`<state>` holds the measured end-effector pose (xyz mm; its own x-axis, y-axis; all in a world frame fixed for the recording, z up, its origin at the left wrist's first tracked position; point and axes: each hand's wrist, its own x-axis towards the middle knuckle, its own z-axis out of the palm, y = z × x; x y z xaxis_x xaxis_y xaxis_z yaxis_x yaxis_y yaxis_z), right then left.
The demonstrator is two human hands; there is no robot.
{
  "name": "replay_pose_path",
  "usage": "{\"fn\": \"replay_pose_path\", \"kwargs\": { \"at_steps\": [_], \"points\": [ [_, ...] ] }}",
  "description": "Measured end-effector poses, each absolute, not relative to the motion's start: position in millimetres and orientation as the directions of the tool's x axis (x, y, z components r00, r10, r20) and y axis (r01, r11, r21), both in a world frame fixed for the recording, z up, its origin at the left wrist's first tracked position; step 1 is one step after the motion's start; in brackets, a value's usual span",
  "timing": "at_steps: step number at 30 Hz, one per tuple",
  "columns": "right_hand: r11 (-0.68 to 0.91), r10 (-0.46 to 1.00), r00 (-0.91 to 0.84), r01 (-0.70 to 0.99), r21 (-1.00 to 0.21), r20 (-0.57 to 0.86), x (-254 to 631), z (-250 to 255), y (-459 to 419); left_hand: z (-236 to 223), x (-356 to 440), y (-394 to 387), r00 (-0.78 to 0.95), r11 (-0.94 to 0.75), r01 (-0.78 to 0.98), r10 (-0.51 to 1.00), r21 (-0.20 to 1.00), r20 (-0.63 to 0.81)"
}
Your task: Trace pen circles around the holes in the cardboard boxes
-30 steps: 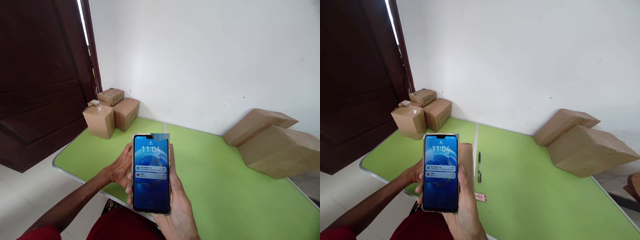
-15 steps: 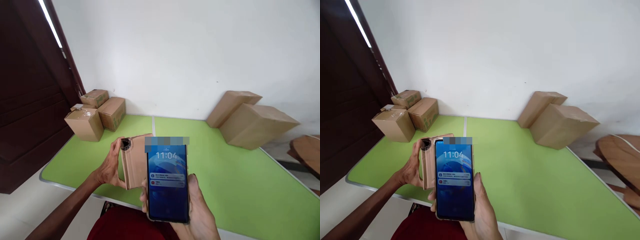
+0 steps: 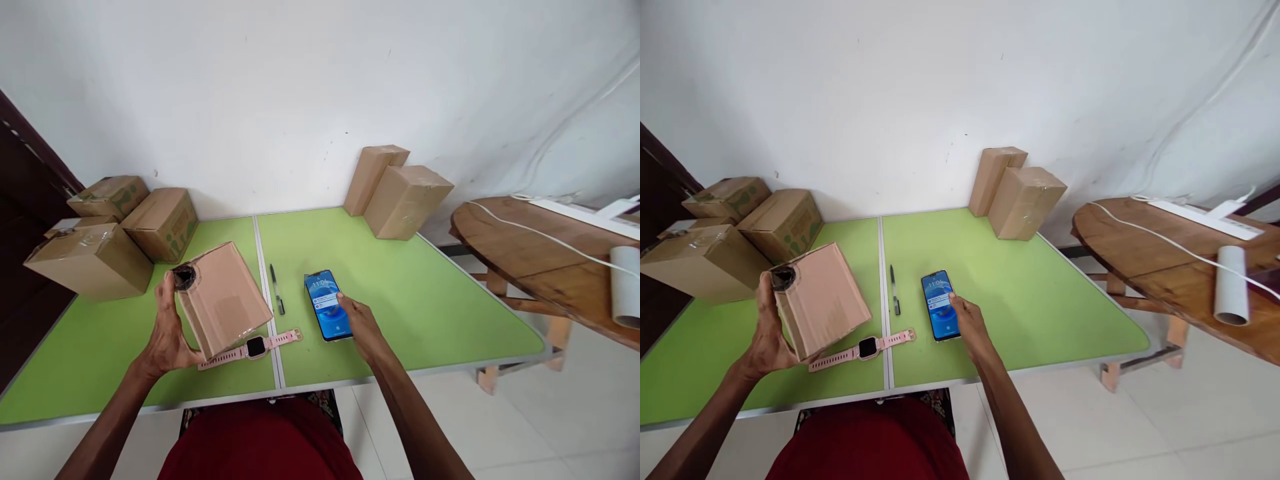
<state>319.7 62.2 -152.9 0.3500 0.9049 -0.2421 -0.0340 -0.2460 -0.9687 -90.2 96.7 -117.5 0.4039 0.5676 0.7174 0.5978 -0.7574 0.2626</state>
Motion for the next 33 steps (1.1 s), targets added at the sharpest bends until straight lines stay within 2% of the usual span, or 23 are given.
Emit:
{"fn": "replay_pose_path", "kwargs": {
  "at_steps": [5,12,22,24,25,27,29,30,32,33],
  "points": [
    [-0.300,0.895,0.408,0.248,-0.921,-0.181,331.5,-174.6,63.9,-114.5,-86.6,95.8,0.389,-0.758,0.573,0.586,0.311,0.711],
    [-0.358,0.921,0.359,0.622,-0.696,-0.152,344.7,-170.0,70.3,-111.2,-77.3,92.2,0.432,-0.776,0.560,0.573,0.291,0.697],
    [-0.371,0.929,0.324,0.830,-0.417,-0.180,344.4,-166.3,62.5,-117.6,-75.8,89.8,0.416,-0.780,0.526,0.584,0.340,0.697],
    [-0.319,0.946,0.312,0.857,-0.405,-0.084,337.3,-154.4,62.5,-118.4,-75.4,91.7,0.411,-0.781,0.515,0.587,0.354,0.698],
    [-0.264,0.958,0.287,0.856,-0.445,-0.016,329.9,-145.8,63.3,-118.5,-75.1,92.7,0.410,-0.783,0.508,0.587,0.360,0.698],
    [-0.107,0.979,0.193,0.765,-0.635,0.068,306.4,-125.7,67.3,-118.4,-74.1,94.4,0.413,-0.789,0.493,0.583,0.366,0.699],
    [-0.006,1.000,0.020,0.473,-0.881,0.004,273.3,-107.6,74.4,-119.6,-73.4,94.6,0.420,-0.795,0.480,0.579,0.370,0.699],
    [-0.022,0.995,-0.083,0.279,-0.960,-0.047,255.0,-101.5,78.9,-121.5,-73.2,94.0,0.424,-0.795,0.475,0.583,0.378,0.693],
    [-0.150,0.959,-0.255,-0.080,-0.985,-0.125,219.2,-96.9,88.6,-128.8,-73.6,91.9,0.421,-0.785,0.469,0.602,0.406,0.678],
    [-0.213,0.937,-0.317,-0.187,-0.959,-0.146,203.3,-97.9,93.1,-133.9,-73.8,91.1,0.413,-0.774,0.469,0.618,0.425,0.669]
  ]
}}
